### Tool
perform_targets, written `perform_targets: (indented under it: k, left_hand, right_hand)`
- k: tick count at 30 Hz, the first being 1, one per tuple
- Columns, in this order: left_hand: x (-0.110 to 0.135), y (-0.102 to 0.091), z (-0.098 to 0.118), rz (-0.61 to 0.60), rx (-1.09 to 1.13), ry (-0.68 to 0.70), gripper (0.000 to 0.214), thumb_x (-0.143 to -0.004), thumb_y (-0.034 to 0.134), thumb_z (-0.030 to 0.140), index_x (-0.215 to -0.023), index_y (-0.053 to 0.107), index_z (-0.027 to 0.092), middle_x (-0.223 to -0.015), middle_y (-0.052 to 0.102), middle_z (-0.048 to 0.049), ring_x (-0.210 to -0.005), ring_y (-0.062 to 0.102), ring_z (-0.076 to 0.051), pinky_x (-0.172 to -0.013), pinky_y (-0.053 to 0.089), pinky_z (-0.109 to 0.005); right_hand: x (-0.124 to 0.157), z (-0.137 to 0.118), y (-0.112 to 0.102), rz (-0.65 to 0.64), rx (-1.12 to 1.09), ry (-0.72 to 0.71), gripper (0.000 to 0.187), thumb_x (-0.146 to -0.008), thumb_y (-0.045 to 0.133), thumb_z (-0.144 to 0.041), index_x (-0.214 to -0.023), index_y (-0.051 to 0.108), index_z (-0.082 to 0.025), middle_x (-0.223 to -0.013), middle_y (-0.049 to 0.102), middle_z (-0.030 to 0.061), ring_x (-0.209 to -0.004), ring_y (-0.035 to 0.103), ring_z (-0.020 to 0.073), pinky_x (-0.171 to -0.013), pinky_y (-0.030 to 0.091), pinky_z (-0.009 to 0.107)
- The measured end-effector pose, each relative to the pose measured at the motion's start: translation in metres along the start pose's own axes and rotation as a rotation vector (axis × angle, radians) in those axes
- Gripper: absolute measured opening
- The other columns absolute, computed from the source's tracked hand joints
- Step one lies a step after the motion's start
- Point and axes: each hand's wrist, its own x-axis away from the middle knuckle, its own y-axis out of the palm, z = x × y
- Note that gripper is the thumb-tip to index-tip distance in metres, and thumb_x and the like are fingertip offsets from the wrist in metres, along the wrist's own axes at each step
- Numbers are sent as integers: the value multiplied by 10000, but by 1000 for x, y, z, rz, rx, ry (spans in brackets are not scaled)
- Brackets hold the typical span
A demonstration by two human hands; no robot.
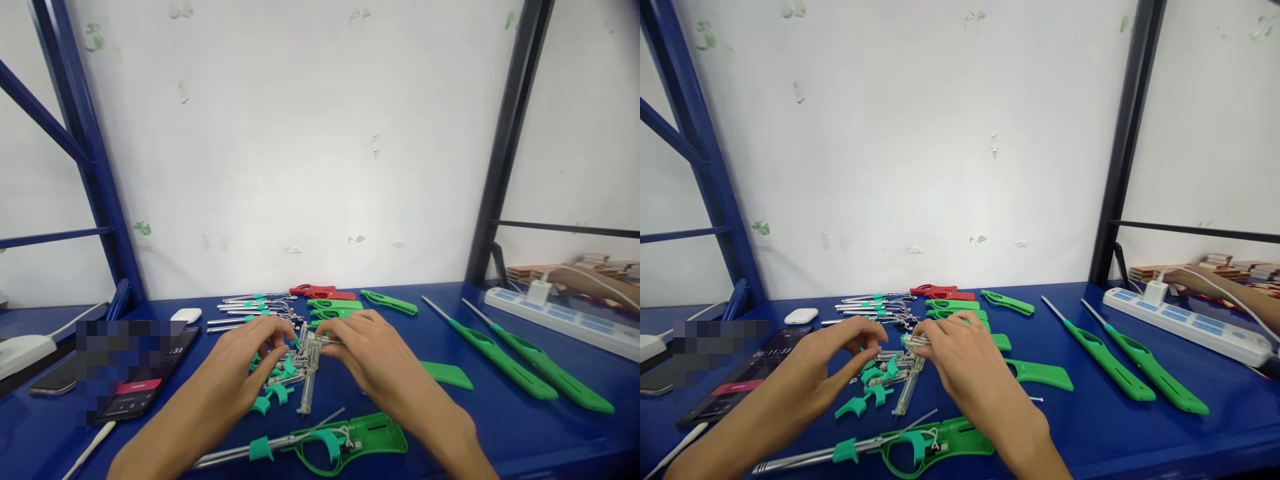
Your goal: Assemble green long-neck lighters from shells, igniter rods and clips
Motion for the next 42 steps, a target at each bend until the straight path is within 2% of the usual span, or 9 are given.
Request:
perform_targets:
  k: [4,10,16,18,21,23,26,31,42]
  left_hand:
    - [-4,12,-2,93,-8,53,188,-1019,600,230,-1095,749,317,-948,800,56,-821,763,-134,-749,569,-235]
    - [-8,24,-4,179,-23,111,226,-1013,554,193,-938,747,284,-880,791,43,-769,771,-132,-698,588,-214]
    - [-7,29,-2,246,-29,108,232,-1034,577,181,-1044,774,302,-944,828,42,-829,810,-146,-742,618,-217]
    - [-6,30,-1,257,-20,137,283,-1039,551,155,-1090,786,306,-978,825,26,-866,811,-152,-738,625,-217]
    - [-6,30,-1,268,-19,174,326,-1040,542,131,-1131,799,310,-935,803,26,-740,771,-128,-639,602,-196]
    - [-6,30,-1,280,-35,183,315,-1040,561,133,-1138,803,309,-941,812,27,-749,778,-128,-666,611,-198]
    - [-6,30,-1,296,-53,178,254,-1028,619,148,-1105,802,306,-998,846,39,-870,825,-147,-783,634,-207]
    - [-4,29,3,306,-66,142,155,-1001,685,165,-988,779,286,-869,837,85,-713,807,-115,-678,606,-168]
    - [-9,28,8,311,-79,206,181,-1015,620,153,-966,749,272,-869,806,35,-738,781,-135,-697,604,-210]
  right_hand:
    - [-2,3,3,121,-1,-24,188,-1060,740,-189,-1237,722,-249,-1093,833,44,-987,760,279,-915,532,449]
    - [-3,5,10,128,44,-8,208,-973,840,-157,-1141,778,-263,-997,842,4,-884,779,276,-840,535,432]
    - [-5,1,7,101,15,27,169,-1003,800,-170,-1141,791,-266,-996,840,8,-910,777,269,-848,533,423]
    - [-5,1,7,102,18,26,173,-998,805,-179,-1146,794,-268,-997,842,13,-908,779,269,-847,534,420]
    - [-4,1,8,140,25,22,193,-981,817,-175,-1142,797,-278,-992,847,11,-885,777,269,-833,533,415]
    - [-4,1,8,165,18,24,198,-977,820,-176,-1145,797,-280,-992,848,12,-875,774,272,-825,531,416]
    - [-2,-2,6,158,-15,25,194,-988,811,-179,-1159,792,-268,-1003,847,15,-899,776,281,-833,535,421]
    - [-2,-4,4,116,-32,26,187,-1017,786,-202,-1192,782,-266,-1009,850,22,-916,776,295,-846,548,442]
    - [-1,-6,4,117,-42,48,206,-989,816,-200,-1175,783,-281,-1003,851,0,-918,790,286,-819,561,423]
